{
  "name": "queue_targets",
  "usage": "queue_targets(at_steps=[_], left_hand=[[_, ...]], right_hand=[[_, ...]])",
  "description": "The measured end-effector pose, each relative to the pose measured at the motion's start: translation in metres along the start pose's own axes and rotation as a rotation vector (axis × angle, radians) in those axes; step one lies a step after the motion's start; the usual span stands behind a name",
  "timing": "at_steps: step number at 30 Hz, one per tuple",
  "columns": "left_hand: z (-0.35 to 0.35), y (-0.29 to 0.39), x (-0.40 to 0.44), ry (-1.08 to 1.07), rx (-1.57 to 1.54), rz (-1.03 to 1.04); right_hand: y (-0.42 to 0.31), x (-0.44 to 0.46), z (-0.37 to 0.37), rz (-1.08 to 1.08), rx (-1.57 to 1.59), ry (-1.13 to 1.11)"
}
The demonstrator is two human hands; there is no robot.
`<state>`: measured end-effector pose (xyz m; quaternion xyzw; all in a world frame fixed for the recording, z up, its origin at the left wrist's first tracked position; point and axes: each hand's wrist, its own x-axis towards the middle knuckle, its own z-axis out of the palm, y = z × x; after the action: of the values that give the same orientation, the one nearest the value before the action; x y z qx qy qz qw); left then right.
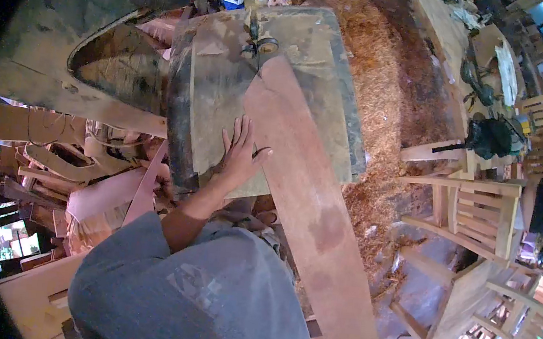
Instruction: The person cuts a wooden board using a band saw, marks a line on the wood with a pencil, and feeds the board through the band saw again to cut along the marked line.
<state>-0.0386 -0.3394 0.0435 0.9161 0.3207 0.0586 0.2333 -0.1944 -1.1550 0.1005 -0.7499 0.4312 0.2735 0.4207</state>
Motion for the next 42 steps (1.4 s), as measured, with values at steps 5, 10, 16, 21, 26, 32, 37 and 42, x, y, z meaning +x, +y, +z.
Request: queue_targets(at_steps=[5, 10, 16, 21, 26, 32, 37, 42], left_hand=[[-0.007, -0.006, 0.002, -0.022, -0.008, 0.002], [-0.009, -0.017, 0.006, 0.007, -0.018, 0.05], [-0.015, -0.035, 0.009, -0.038, -0.021, 0.086], [-0.024, -0.048, 0.012, -0.08, -0.026, 0.113], [-0.039, -0.052, 0.019, -0.14, -0.014, 0.125], [-0.05, -0.064, 0.029, -0.198, 0.013, 0.151], [-0.059, -0.068, 0.036, -0.225, 0.027, 0.204], [-0.051, -0.081, 0.041, -0.234, 0.039, 0.238]], right_hand=[[0.011, -0.016, 0.019, 0.026, -0.016, -0.026], [0.025, -0.033, 0.034, 0.045, -0.025, -0.041], [0.043, -0.053, 0.05, 0.073, -0.029, -0.058], [0.063, -0.07, 0.064, 0.095, -0.02, -0.07], [0.085, -0.087, 0.078, 0.112, -0.007, -0.084], [0.115, -0.109, 0.092, 0.124, 0.015, -0.096], [0.147, -0.135, 0.099, 0.141, 0.041, -0.12], [0.199, -0.164, 0.081, 0.142, 0.054, -0.179]])
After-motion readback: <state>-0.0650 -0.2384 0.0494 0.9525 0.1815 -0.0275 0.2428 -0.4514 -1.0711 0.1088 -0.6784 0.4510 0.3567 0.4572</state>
